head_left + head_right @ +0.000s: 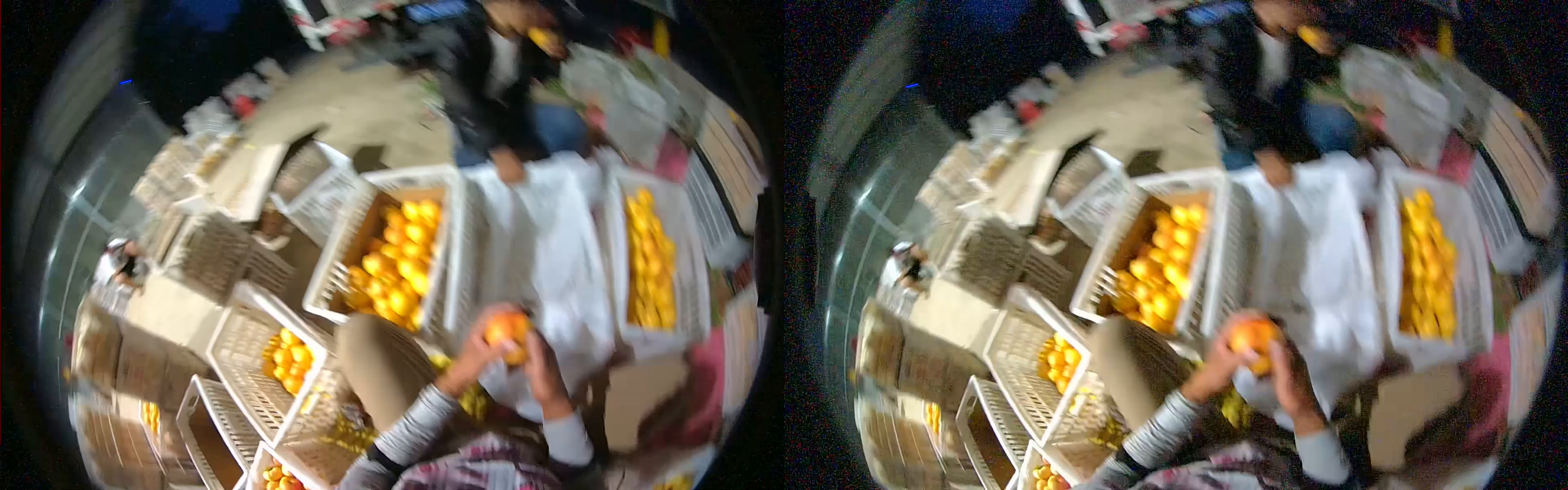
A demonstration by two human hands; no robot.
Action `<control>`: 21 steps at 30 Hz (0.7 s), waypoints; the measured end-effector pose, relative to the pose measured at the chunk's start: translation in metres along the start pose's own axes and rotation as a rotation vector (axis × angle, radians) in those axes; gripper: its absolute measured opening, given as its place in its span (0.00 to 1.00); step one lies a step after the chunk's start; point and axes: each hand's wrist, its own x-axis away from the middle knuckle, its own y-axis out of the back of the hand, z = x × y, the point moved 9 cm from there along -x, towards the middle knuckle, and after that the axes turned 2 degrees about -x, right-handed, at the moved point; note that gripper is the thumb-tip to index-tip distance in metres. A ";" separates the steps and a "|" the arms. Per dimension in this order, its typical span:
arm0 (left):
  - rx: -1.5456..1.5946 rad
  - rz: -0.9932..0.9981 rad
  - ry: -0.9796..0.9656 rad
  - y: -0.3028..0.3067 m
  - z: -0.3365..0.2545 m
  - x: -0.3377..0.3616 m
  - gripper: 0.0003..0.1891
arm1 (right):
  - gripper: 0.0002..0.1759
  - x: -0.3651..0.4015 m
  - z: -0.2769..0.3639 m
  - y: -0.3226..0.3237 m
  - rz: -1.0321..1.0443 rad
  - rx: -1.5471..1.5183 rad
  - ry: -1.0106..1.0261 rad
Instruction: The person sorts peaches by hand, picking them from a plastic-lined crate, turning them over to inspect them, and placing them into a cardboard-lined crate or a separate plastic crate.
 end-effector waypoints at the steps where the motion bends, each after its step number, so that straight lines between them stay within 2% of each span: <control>1: -0.120 -0.026 -0.034 -0.004 -0.008 0.002 0.27 | 0.29 0.005 -0.035 -0.007 -0.031 -0.419 -0.247; 3: -0.096 0.014 0.022 -0.017 -0.012 0.006 0.22 | 0.29 0.014 -0.036 -0.012 -0.024 -0.501 -0.223; 5: 0.050 -0.032 0.019 -0.027 -0.017 0.005 0.14 | 0.29 0.020 -0.014 -0.013 -0.053 -0.425 -0.155; 6: 0.141 -0.070 0.041 -0.025 -0.001 0.003 0.08 | 0.28 0.026 0.001 -0.009 -0.118 -0.211 -0.081; 7: 0.182 -0.111 0.054 -0.024 0.004 0.002 0.09 | 0.27 0.031 0.007 -0.004 -0.128 -0.092 -0.035; 9: 0.240 -0.187 0.126 -0.024 0.019 0.001 0.09 | 0.25 0.037 0.036 0.001 -0.339 0.448 0.423; 10: 0.290 -0.238 0.172 -0.025 0.030 0.002 0.10 | 0.26 0.038 0.029 0.005 -0.309 0.353 0.318; 11: 0.310 -0.285 0.190 -0.028 0.029 0.005 0.11 | 0.25 0.039 0.029 0.007 -0.344 0.429 0.299; 13: 0.139 -0.250 0.103 -0.036 0.014 0.004 0.12 | 0.25 0.040 0.025 0.013 -0.365 0.297 0.266; 14: -0.005 -0.196 0.046 -0.038 0.032 0.003 0.13 | 0.24 0.033 0.012 0.024 -0.335 0.183 0.174; 15: -0.216 -0.126 0.047 -0.047 0.023 0.003 0.13 | 0.25 0.026 -0.005 0.035 -0.306 0.071 0.075; 17: -0.588 0.007 -0.383 -0.079 -0.039 0.008 0.18 | 0.28 0.016 -0.049 0.035 -0.342 -0.895 -0.081; 18: -0.633 0.054 -0.362 -0.089 -0.059 0.009 0.23 | 0.26 0.009 -0.062 0.040 -0.291 -1.009 -0.082; 20: -0.592 0.086 -0.419 -0.077 -0.033 0.006 0.21 | 0.26 0.010 -0.048 0.027 -0.274 -0.950 -0.084; 21: -0.493 0.093 -0.410 -0.071 -0.033 0.002 0.16 | 0.25 0.013 -0.060 0.019 0.166 -0.801 -0.045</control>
